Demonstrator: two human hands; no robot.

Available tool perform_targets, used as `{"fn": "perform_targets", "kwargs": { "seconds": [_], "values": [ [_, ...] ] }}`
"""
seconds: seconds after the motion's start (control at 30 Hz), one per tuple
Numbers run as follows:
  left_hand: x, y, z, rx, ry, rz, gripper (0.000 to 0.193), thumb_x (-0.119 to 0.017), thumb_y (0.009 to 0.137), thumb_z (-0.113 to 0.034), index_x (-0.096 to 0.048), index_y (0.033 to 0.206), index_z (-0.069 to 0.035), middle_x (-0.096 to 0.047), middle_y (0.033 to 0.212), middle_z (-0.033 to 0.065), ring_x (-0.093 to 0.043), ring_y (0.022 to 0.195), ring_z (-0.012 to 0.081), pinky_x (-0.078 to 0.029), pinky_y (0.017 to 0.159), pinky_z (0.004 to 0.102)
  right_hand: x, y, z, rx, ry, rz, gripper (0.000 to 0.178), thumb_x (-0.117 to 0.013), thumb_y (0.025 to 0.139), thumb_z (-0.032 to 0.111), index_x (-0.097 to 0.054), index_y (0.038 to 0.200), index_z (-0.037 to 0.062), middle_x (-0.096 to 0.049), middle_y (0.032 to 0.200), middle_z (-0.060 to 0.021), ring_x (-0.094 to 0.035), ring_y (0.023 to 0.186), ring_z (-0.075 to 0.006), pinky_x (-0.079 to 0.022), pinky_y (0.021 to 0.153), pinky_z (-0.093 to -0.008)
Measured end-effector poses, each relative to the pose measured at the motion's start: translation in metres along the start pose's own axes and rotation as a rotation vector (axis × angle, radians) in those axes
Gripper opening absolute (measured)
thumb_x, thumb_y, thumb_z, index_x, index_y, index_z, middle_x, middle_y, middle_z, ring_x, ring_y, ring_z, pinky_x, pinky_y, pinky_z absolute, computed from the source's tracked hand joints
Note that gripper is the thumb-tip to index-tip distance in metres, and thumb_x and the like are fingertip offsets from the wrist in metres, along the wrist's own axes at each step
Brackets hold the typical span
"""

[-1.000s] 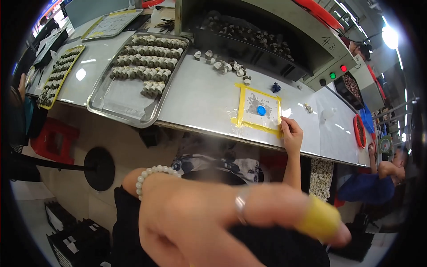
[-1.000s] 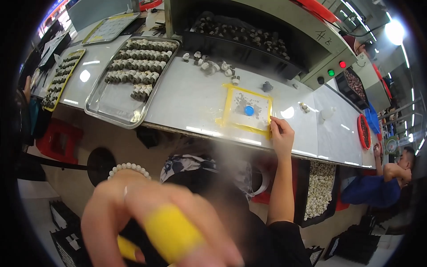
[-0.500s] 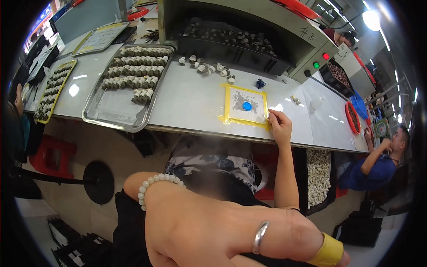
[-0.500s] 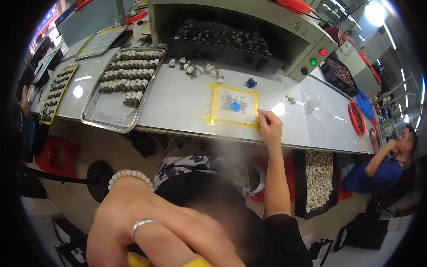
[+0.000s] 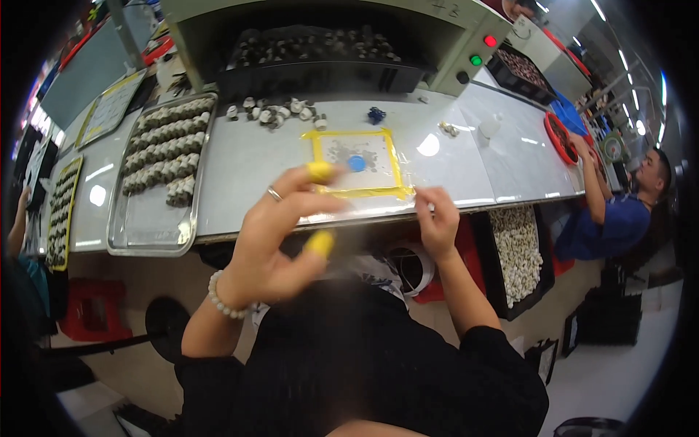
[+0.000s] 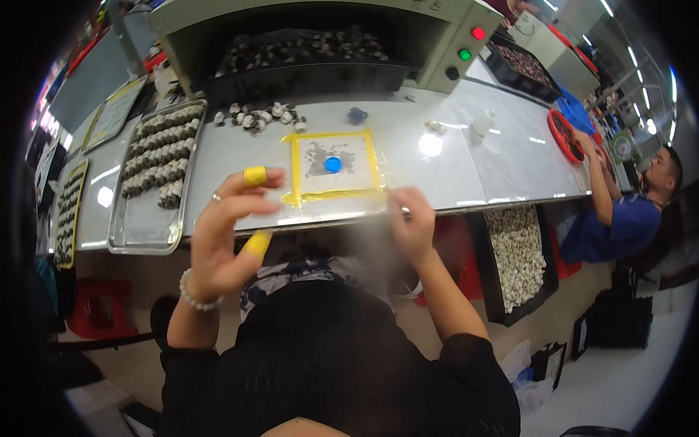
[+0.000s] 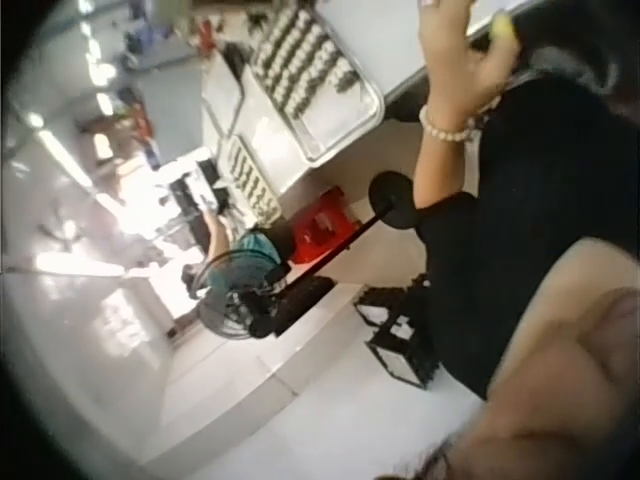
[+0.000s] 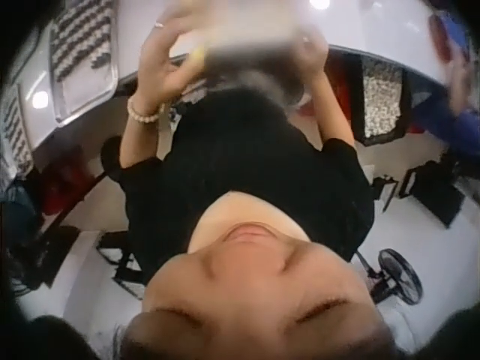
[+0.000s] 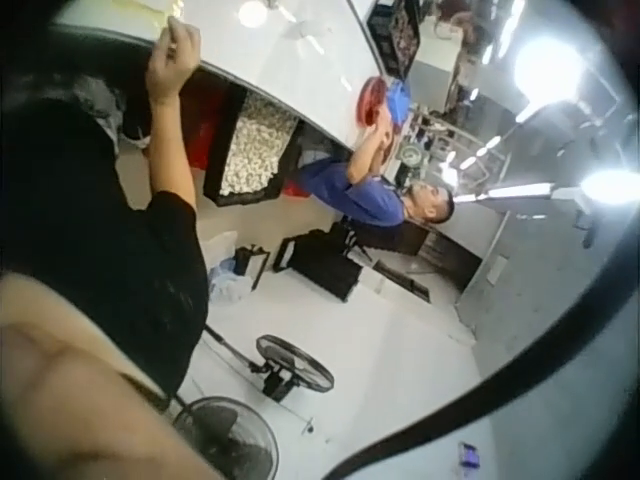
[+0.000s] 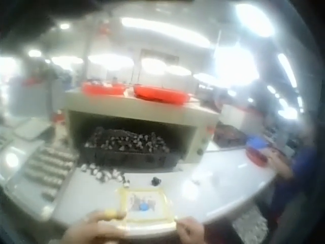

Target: The person assembles small industrial components by hand at a workbench, sorting plastic pieces into a tray using an assembly jig.

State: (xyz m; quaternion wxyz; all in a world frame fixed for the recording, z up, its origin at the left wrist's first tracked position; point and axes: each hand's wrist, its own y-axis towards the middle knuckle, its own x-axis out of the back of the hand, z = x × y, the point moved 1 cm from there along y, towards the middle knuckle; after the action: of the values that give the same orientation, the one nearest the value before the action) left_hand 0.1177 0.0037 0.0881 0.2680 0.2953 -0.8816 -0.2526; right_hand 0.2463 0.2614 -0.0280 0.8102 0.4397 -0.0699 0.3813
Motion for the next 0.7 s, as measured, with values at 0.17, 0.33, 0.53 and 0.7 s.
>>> {"fn": "perform_targets", "kwargs": {
  "seconds": [0.17,0.33,0.53,0.7],
  "values": [
    [-0.007,-0.030,0.075,0.047,0.780,0.081,0.044,-0.070,0.069,-0.011,-0.059,0.111,-0.005,-0.046,0.131,0.0190,-0.044,0.118,0.0382,-0.037,0.099,0.0435,0.028,-0.134,-0.023,-0.410,-0.006,0.437,0.016,-0.060,0.081,0.000,-0.067,0.096,0.0011,-0.064,0.086,-0.0132,-0.062,0.078,-0.0267,-0.049,0.068,-0.0332],
    [-0.004,-0.046,0.103,0.157,0.881,0.226,0.075,-0.077,0.065,-0.041,-0.048,0.128,-0.010,-0.031,0.143,0.0215,-0.027,0.134,0.0406,-0.023,0.105,0.0575,0.045,-0.301,-0.052,-1.009,-0.117,1.041,0.036,-0.063,0.080,0.020,-0.062,0.110,0.0003,-0.061,0.110,-0.0212,-0.060,0.100,-0.0337,-0.048,0.084,-0.0412],
    [-0.008,-0.031,0.097,0.239,0.886,0.467,0.090,-0.081,0.056,-0.041,-0.044,0.134,-0.015,-0.028,0.146,0.0208,-0.021,0.137,0.0396,-0.018,0.107,0.0590,-0.013,-0.364,-0.093,-1.127,0.124,1.132,0.038,-0.060,0.084,0.025,-0.061,0.112,-0.0006,-0.060,0.115,-0.0227,-0.056,0.110,-0.0352,-0.043,0.094,-0.0428],
    [0.005,-0.030,0.101,0.332,0.843,0.505,0.100,-0.084,0.050,-0.033,-0.040,0.138,-0.015,-0.026,0.146,0.0228,-0.021,0.137,0.0417,-0.018,0.107,0.0608,-0.087,-0.324,-0.143,-1.039,0.198,1.084,0.038,-0.060,0.084,0.025,-0.061,0.112,-0.0005,-0.061,0.115,-0.0222,-0.057,0.110,-0.0348,-0.043,0.094,-0.0425]
  ]
}}
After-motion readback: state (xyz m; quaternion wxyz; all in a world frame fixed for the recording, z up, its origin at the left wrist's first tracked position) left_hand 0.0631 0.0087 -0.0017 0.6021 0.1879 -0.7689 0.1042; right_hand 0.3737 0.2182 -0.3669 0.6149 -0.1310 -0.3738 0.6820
